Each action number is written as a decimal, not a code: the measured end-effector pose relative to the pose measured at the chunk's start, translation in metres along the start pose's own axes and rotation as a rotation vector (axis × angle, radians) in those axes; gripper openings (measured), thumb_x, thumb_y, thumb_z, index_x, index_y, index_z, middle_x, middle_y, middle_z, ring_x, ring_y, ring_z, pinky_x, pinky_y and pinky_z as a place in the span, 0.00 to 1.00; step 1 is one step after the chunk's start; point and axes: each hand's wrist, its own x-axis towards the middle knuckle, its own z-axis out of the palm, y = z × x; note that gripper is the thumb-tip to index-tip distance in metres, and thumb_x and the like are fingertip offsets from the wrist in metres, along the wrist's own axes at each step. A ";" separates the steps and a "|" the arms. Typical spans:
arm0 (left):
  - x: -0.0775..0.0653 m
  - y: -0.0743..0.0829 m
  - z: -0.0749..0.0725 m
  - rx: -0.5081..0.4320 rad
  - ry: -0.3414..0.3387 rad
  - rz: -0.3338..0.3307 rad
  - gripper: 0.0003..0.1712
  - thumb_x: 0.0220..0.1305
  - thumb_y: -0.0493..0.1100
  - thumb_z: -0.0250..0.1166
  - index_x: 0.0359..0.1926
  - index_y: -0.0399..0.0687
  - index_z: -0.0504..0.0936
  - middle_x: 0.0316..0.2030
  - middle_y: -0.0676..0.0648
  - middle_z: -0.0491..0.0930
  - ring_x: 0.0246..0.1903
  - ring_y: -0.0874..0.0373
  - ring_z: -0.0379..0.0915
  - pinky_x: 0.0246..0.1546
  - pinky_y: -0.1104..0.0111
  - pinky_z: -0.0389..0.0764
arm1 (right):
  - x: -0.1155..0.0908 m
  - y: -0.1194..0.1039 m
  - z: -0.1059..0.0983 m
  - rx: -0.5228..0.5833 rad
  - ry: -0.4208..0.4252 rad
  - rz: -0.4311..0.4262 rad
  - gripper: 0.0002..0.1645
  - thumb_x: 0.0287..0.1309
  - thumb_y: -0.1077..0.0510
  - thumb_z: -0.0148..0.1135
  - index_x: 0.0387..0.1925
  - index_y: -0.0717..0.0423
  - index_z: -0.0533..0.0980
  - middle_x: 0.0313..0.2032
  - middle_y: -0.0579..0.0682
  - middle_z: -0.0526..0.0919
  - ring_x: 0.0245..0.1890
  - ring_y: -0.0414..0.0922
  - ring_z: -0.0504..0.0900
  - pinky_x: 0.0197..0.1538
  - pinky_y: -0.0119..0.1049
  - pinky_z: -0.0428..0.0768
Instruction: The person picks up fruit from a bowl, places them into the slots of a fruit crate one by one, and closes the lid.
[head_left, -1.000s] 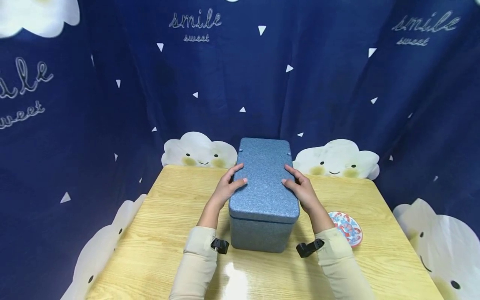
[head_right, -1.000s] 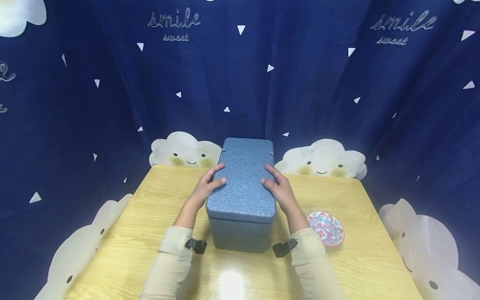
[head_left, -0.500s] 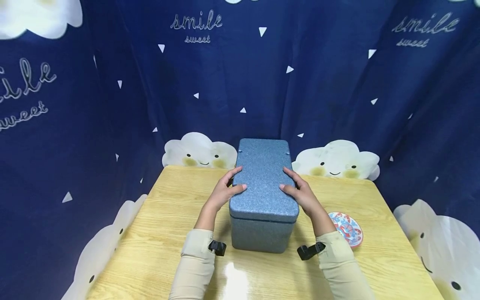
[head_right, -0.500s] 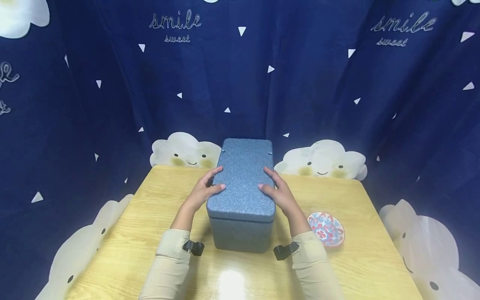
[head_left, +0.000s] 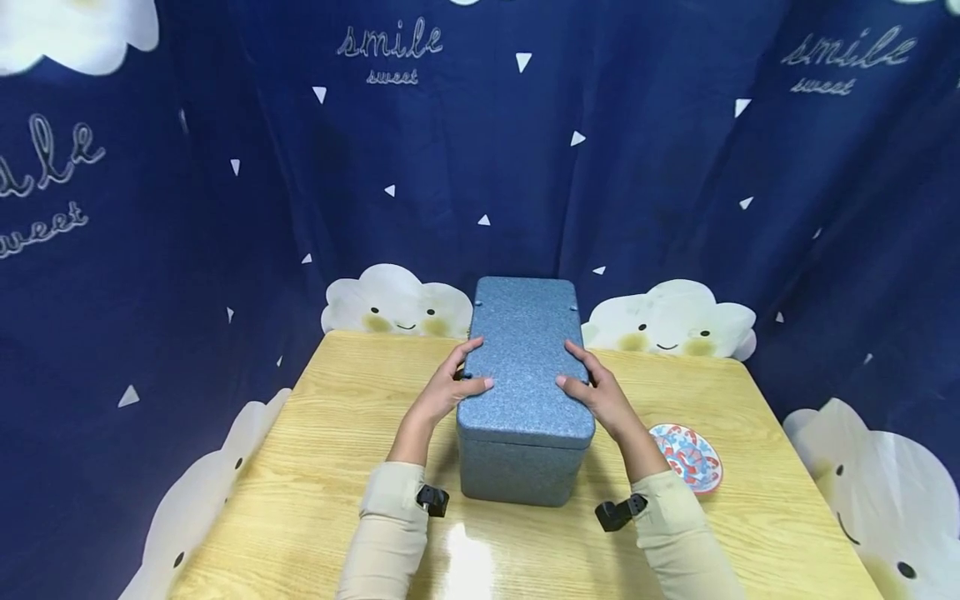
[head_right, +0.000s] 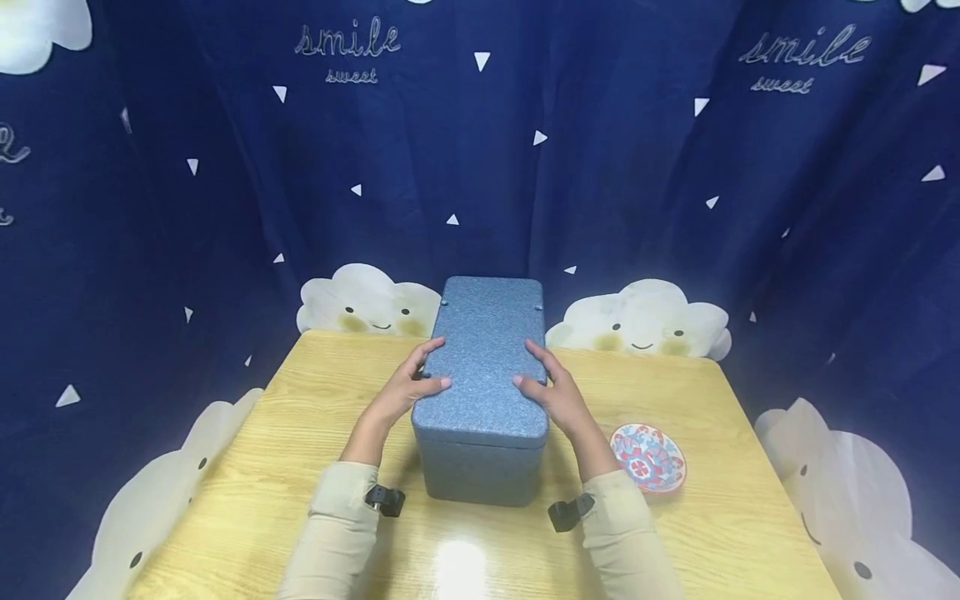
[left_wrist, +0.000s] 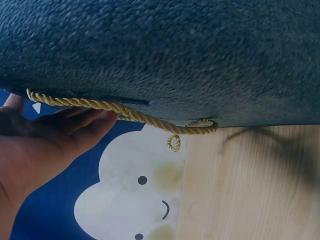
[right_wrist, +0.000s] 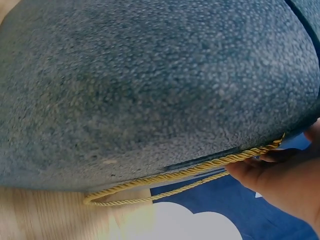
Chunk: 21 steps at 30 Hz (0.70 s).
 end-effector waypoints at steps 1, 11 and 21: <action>0.000 0.000 -0.001 0.004 0.003 0.001 0.42 0.57 0.37 0.64 0.70 0.46 0.54 0.69 0.43 0.49 0.63 0.44 0.50 0.58 0.54 0.60 | 0.000 0.000 0.001 -0.001 0.003 -0.001 0.37 0.59 0.63 0.56 0.69 0.62 0.55 0.67 0.64 0.53 0.64 0.57 0.54 0.60 0.52 0.59; -0.002 -0.002 -0.005 -0.013 0.029 -0.004 0.43 0.57 0.37 0.64 0.71 0.48 0.55 0.70 0.43 0.47 0.66 0.43 0.42 0.61 0.50 0.55 | 0.001 0.002 0.007 0.013 0.028 -0.013 0.38 0.58 0.63 0.58 0.68 0.60 0.57 0.65 0.66 0.58 0.60 0.57 0.61 0.55 0.49 0.66; 0.017 -0.028 -0.008 0.107 0.039 0.001 0.40 0.57 0.46 0.66 0.69 0.63 0.59 0.68 0.50 0.54 0.63 0.44 0.53 0.58 0.51 0.61 | 0.015 0.022 -0.016 -0.101 -0.068 -0.013 0.40 0.59 0.56 0.59 0.70 0.56 0.55 0.66 0.64 0.56 0.62 0.58 0.58 0.59 0.53 0.61</action>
